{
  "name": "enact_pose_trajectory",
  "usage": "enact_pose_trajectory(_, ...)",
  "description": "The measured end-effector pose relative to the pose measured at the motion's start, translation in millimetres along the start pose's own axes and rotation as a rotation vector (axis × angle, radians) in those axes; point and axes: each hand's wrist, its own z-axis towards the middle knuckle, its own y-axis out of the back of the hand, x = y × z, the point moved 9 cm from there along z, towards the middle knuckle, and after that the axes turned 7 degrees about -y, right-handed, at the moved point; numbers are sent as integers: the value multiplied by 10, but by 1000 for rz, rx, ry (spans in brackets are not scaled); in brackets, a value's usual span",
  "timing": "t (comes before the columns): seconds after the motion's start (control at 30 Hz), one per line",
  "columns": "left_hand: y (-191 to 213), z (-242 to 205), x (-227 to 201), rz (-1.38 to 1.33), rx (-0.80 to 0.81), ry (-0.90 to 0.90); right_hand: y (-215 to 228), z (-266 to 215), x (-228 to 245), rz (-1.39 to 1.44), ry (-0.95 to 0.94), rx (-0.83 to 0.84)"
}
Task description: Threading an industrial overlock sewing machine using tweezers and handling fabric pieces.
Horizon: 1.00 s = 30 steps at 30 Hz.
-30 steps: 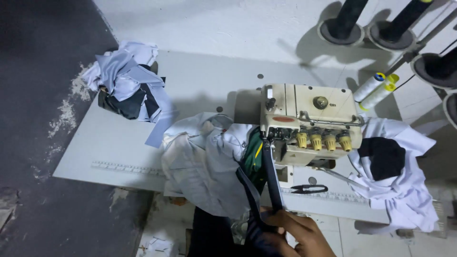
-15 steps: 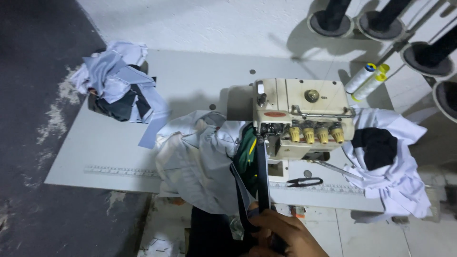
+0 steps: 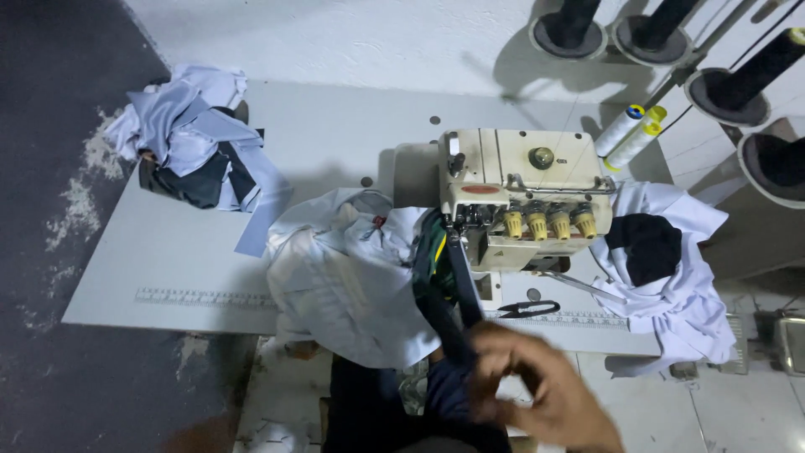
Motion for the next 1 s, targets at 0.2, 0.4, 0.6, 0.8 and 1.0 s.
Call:
enact_pose_trajectory(0.2,1618,2388,-1412,-794,-286,-149,-75,89,504,144,91,172)
enact_pose_trajectory(0.4,2192,2562,-1642,-983,-556,129,150,44,285,-159,-118,-65)
enact_pose_trajectory(0.6,2357,2642,-1809,-1619,-562,100,166,125,-6,20,-336,-116)
enact_pose_trajectory(0.8,2496,2566,-1582,-1600,-714,427,-1,268,285,-209,-145,-19)
enact_pose_trajectory(1.0,2479,2554,-1602,-1719,-742,345,-41,237,362,-220,-68,-7)
